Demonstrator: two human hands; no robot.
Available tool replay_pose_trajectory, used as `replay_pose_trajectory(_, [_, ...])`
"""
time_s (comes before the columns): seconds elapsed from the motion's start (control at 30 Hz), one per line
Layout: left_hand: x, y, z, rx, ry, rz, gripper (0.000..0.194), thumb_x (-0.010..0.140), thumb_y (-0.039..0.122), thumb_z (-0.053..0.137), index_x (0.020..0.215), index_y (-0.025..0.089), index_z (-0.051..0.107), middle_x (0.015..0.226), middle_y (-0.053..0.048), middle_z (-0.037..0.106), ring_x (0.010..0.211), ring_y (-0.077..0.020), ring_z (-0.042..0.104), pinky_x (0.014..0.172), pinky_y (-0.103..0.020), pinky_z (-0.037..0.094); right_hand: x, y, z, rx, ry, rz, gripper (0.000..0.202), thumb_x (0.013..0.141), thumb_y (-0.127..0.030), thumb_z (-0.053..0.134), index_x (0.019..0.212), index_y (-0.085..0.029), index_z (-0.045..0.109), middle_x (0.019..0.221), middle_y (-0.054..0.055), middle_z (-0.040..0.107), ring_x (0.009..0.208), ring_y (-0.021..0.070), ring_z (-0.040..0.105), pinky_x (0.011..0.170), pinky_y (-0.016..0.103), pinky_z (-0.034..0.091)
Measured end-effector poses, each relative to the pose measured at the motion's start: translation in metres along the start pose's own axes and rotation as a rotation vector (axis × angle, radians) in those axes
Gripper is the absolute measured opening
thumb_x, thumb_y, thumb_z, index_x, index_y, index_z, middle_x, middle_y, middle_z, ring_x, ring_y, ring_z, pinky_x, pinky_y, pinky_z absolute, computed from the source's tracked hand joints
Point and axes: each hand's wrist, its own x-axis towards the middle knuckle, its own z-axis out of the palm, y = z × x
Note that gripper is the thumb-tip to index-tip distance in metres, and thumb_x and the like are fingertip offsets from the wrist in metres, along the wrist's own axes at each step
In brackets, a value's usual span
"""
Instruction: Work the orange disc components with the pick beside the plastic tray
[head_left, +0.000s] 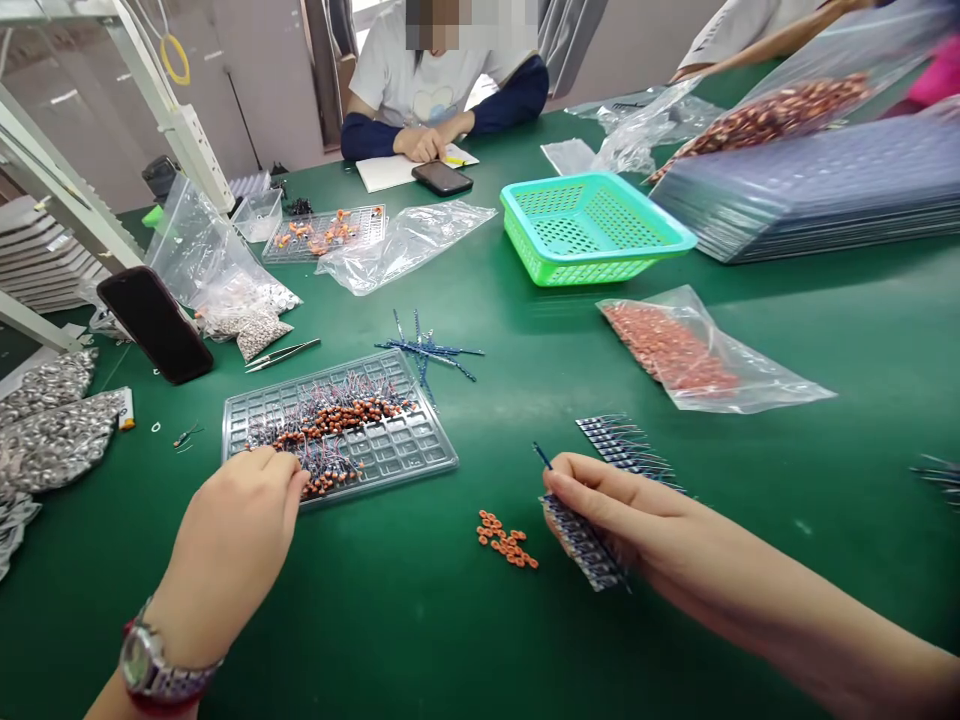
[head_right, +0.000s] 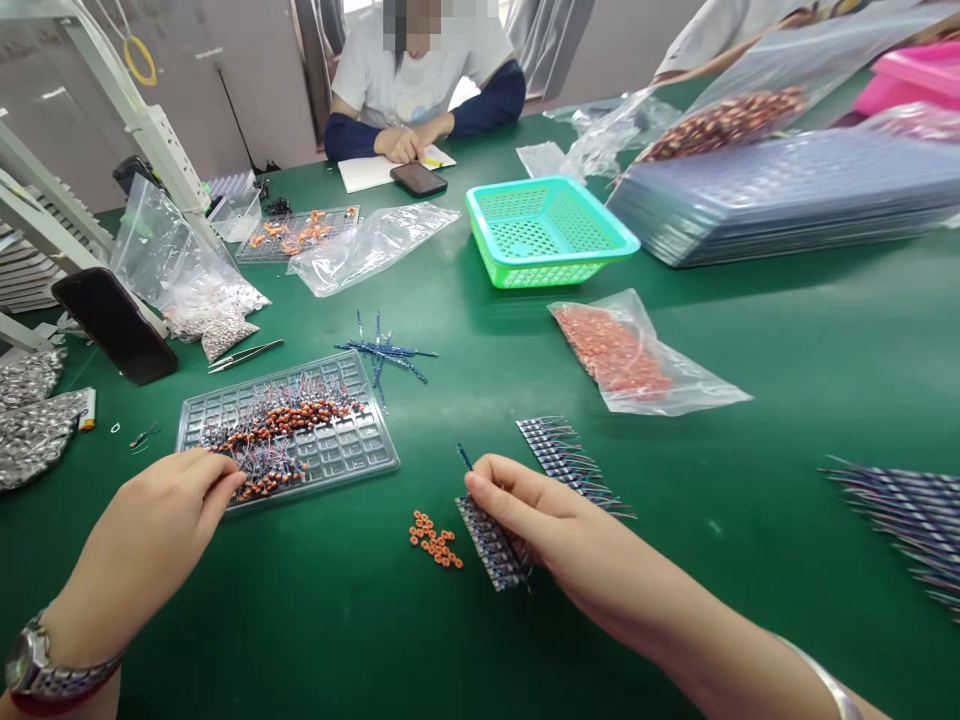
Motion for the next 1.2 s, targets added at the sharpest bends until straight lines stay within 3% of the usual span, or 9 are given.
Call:
replay_pose_trajectory(0.13, [0.003,0.0,0.008,0.109,-0.04,0.037,0.025,0.094,0.021,0.044,0.073,0.02,0.056,0.073,-0.002,0.06,0.071,-0.02,0.058,0.063,-0.033,0.041,0.001,0.005,-0.008,-0.059,0.061,0.029,0.044,0.073,-0.067,0.069,0.072,-0.024,0.059,0.064,-0.003,0.048,0.057,0.0143,0.044,0.048,0.022,0.041])
replay_pose_trajectory(0.27, [0.004,0.005,0.012,0.145,-0.046,0.06,0.025,0.095,0.022,0.043,0.072,0.021,0.054,0.073,-0.002,0.059,0.07,-0.0199,0.058,0.062,-0.032,0.04,0.0,0.0,-0.009,-0.139,-0.017,0.023,0.043,0.077,-0.066,0.066,0.075,-0.023,0.058,0.065,-0.004,0.045,0.056,0.0131,0.041,0.049,0.022,0.04])
replay_pose_trajectory(0.37, [0.005,0.004,0.013,0.143,-0.039,0.066,0.024,0.095,0.024,0.043,0.074,0.021,0.054,0.073,-0.002,0.059,0.07,-0.0198,0.059,0.06,-0.032,0.039,-0.002,-0.008,-0.007,-0.342,-0.057,-0.049,0.042,0.08,-0.063,0.062,0.072,-0.022,0.055,0.063,-0.005,0.043,0.056,0.0124,0.039,0.051,0.023,0.037])
replay_pose_trajectory(0.53, [0.005,-0.003,0.015,0.123,0.011,0.077,0.027,0.096,0.032,0.041,0.075,0.022,0.055,0.074,-0.002,0.06,0.07,-0.0196,0.059,0.058,-0.031,0.037,-0.005,-0.012,-0.006,-0.731,-0.043,-0.126,0.032,0.089,-0.048,0.049,0.072,-0.022,0.055,0.06,-0.003,0.049,0.055,0.0145,0.043,0.05,0.025,0.034])
replay_pose_trajectory(0.7, [0.008,0.0,0.015,0.098,0.148,0.049,0.038,0.097,0.042,0.036,0.069,0.022,0.053,0.068,0.0,0.059,0.064,-0.0166,0.055,0.054,-0.029,0.033,-0.008,-0.01,-0.003,-0.968,0.007,-0.287,0.025,0.091,-0.031,0.042,0.067,-0.023,0.046,0.059,-0.002,0.05,0.053,0.0149,0.042,0.049,0.026,0.033])
replay_pose_trajectory(0.8, [0.007,0.003,0.014,0.062,0.208,0.042,0.036,0.096,0.044,0.039,0.072,0.023,0.055,0.068,0.001,0.06,0.063,-0.0153,0.055,0.054,-0.029,0.032,-0.008,-0.009,0.0,-1.006,0.012,-0.371,0.024,0.091,-0.026,0.041,0.067,-0.024,0.041,0.06,-0.002,0.049,0.053,0.0148,0.042,0.049,0.026,0.033])
replay_pose_trajectory(0.93, [0.005,0.005,0.014,0.023,0.258,0.055,0.032,0.096,0.045,0.042,0.077,0.024,0.058,0.072,0.001,0.063,0.067,-0.0153,0.059,0.057,-0.029,0.034,-0.008,-0.01,0.003,-0.952,-0.03,-0.376,0.025,0.092,-0.025,0.042,0.067,-0.024,0.042,0.059,-0.003,0.047,0.052,0.014,0.04,0.048,0.025,0.033])
replay_pose_trajectory(1.2, [0.005,0.005,0.018,0.007,0.256,0.073,0.03,0.095,0.046,0.044,0.084,0.024,0.061,0.08,0.001,0.066,0.073,-0.0171,0.062,0.059,-0.031,0.035,-0.005,-0.008,0.006,-0.968,-0.034,-0.38,0.024,0.091,-0.025,0.042,0.068,-0.023,0.042,0.063,-0.001,0.051,0.056,0.0143,0.045,0.052,0.025,0.036])
